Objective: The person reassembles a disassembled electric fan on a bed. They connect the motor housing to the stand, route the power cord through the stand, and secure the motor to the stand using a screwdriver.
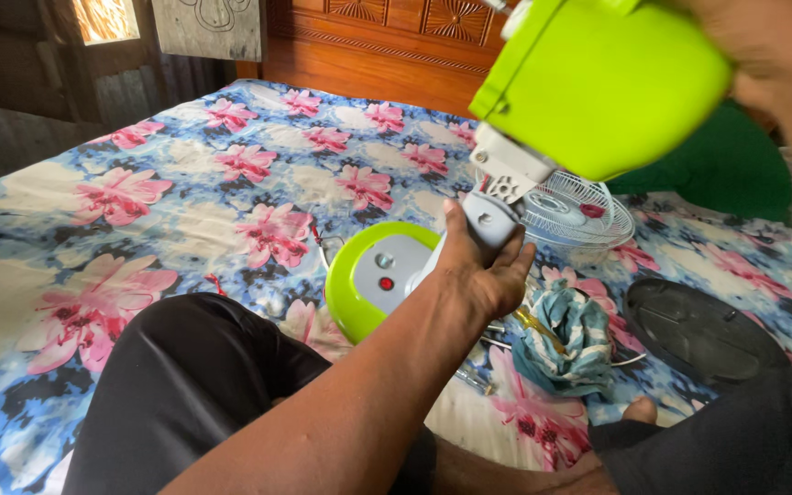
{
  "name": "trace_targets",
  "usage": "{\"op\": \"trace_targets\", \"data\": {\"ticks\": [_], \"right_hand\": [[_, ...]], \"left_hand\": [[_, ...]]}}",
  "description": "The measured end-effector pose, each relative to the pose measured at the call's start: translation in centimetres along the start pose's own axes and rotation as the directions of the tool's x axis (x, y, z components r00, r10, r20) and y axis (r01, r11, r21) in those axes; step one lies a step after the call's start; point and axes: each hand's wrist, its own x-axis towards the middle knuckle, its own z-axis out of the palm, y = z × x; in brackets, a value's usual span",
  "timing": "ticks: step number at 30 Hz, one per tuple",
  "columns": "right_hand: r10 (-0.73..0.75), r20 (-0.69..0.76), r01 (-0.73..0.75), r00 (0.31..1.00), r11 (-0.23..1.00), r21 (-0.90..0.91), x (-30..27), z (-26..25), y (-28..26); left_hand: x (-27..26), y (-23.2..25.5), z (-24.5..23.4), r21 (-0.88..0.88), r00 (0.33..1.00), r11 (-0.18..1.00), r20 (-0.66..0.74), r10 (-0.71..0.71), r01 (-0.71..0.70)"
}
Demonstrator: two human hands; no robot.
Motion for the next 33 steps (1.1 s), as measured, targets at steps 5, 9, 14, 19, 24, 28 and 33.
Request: {"op": "trace_targets", "data": {"ticks": [5,9,14,19,24,28,33], "right_hand": [[0.055,0.063,-0.055,0.997,0.998,-0.01,1.8,4.0,-1.7],[0.04,0.193,-0.037,0.98,0.999,-0.016,3.5,6.1,-2.5],[-0.006,0.21,0.047,0.978,0.981,-0.19,6.2,8.2,-2.3],[0.047,0.274,0.005,0.961,0.983,-0.185,8.2,9.0,-1.3],[-0.069,0.25,0.109,0.966,0.983,-0.149,8.0,9.2,0.4],[-0.07,0.261,0.098,0.963,0.991,-0.095,8.0,8.2,1.1],[-0.17,0.256,0.216,0.952,0.963,-0.163,8.5,8.7,2.0]], "left_hand": [[-1.8,1.3,-0.8,0.14,1.0,0.99,0.002,0.024,-0.024],[-2.3,2.9,-2.2,0.384,0.994,0.917,-0.036,-0.107,0.113],[-0.6,6.3,-5.1,0.65,0.994,0.753,-0.101,-0.046,0.101],[1.0,9.4,-6.1,0.83,0.918,0.441,0.195,0.345,-0.342],[-0.2,10.6,-4.5,0.749,0.739,0.161,0.55,0.389,-0.642],[-2.1,10.4,-4.4,0.743,0.746,0.128,0.616,0.252,-0.657],[-3.1,9.6,-4.2,0.767,0.771,0.11,0.609,0.186,-0.633]]}}
